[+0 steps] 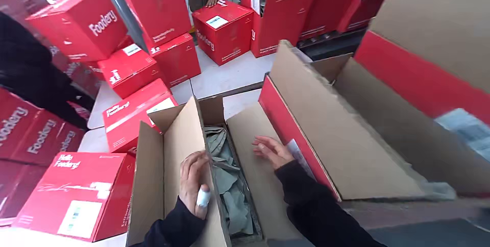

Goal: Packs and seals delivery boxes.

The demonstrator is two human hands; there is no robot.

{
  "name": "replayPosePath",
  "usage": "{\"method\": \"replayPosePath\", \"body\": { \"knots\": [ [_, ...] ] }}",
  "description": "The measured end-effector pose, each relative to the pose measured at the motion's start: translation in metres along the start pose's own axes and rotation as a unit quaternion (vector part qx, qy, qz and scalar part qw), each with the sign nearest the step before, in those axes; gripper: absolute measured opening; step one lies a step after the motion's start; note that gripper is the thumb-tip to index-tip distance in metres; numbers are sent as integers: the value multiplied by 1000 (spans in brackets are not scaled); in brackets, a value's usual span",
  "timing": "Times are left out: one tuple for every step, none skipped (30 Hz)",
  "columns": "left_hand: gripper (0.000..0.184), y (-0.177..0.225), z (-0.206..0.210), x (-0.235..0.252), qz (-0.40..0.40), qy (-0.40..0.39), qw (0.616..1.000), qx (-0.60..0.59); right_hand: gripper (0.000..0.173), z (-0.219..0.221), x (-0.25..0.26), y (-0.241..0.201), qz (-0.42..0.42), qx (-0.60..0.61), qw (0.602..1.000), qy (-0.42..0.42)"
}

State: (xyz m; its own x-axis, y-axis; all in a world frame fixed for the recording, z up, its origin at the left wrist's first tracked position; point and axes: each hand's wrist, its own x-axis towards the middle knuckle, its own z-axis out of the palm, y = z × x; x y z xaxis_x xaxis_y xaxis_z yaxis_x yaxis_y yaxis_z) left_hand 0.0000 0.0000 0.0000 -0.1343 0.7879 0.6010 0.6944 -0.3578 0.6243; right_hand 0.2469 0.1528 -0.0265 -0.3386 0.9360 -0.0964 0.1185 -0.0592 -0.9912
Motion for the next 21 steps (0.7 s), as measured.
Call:
{"method": "replayPosePath", "body": {
  "knots": [
    [89,-7,3,-5,-47,-4,999,4,35,5,2,-10,-21,2,1000,15],
    [92,-12,6,-10,-86,-14,996,3,37,18,2,-24,-57,-15,998,18],
    [93,-17,8,-15,-108,-30,994,7,38,38,0,-42,-98,-46,994,7],
    [91,-21,10,-20,-113,-48,992,15,40,64,-3,-60,-142,-89,986,-8],
    [88,-25,13,-24,-108,-62,992,23,42,92,-2,-74,-191,-148,970,-32],
    [83,-30,16,-26,-100,-67,992,27,43,120,2,-84,-223,-211,949,-66],
    [78,-32,20,-32,-101,-70,992,34,42,143,4,-90,-232,-287,923,-105],
    [74,-30,23,-40,-109,-85,989,45,42,159,5,-91,-207,-368,894,-152],
    [72,-27,24,-43,-124,-129,982,60,45,171,11,-88,-157,-446,858,-203],
    [71,-25,25,-40,-134,-197,968,82,49,179,22,-78,-109,-518,814,-242],
    [72,-25,25,-32,-140,-287,942,104,52,182,35,-61,-83,-568,777,-259],
    [79,-26,26,-26,-133,-380,908,119,52,181,43,-41,-83,-588,762,-257],
    [86,-32,28,-24,-99,-445,881,124,51,175,46,-21,-100,-586,766,-245],
    [90,-41,32,-24,-57,-478,867,127,51,166,48,-3,-129,-573,777,-225],
    [92,-49,35,-24,-23,-486,864,130,50,159,49,14,-166,-552,794,-194],
    [92,-53,39,-27,1,-481,866,135,51,155,49,26,-189,-528,810,-171],
    [90,-56,44,-32,18,-461,876,143,52,153,48,37,-208,-503,826,-147],
    [86,-57,49,-39,27,-440,885,151,54,151,47,48,-219,-476,842,-130],
    [78,-61,56,-44,28,-435,886,157,54,150,48,62,-224,-443,861,-112],
    [67,-70,65,-48,32,-428,888,166,53,150,55,78,-228,-410,878,-92],
    [54,-78,75,-51,41,-422,887,184,54,149,60,94,-227,-392,888,-82]
  ]
}}
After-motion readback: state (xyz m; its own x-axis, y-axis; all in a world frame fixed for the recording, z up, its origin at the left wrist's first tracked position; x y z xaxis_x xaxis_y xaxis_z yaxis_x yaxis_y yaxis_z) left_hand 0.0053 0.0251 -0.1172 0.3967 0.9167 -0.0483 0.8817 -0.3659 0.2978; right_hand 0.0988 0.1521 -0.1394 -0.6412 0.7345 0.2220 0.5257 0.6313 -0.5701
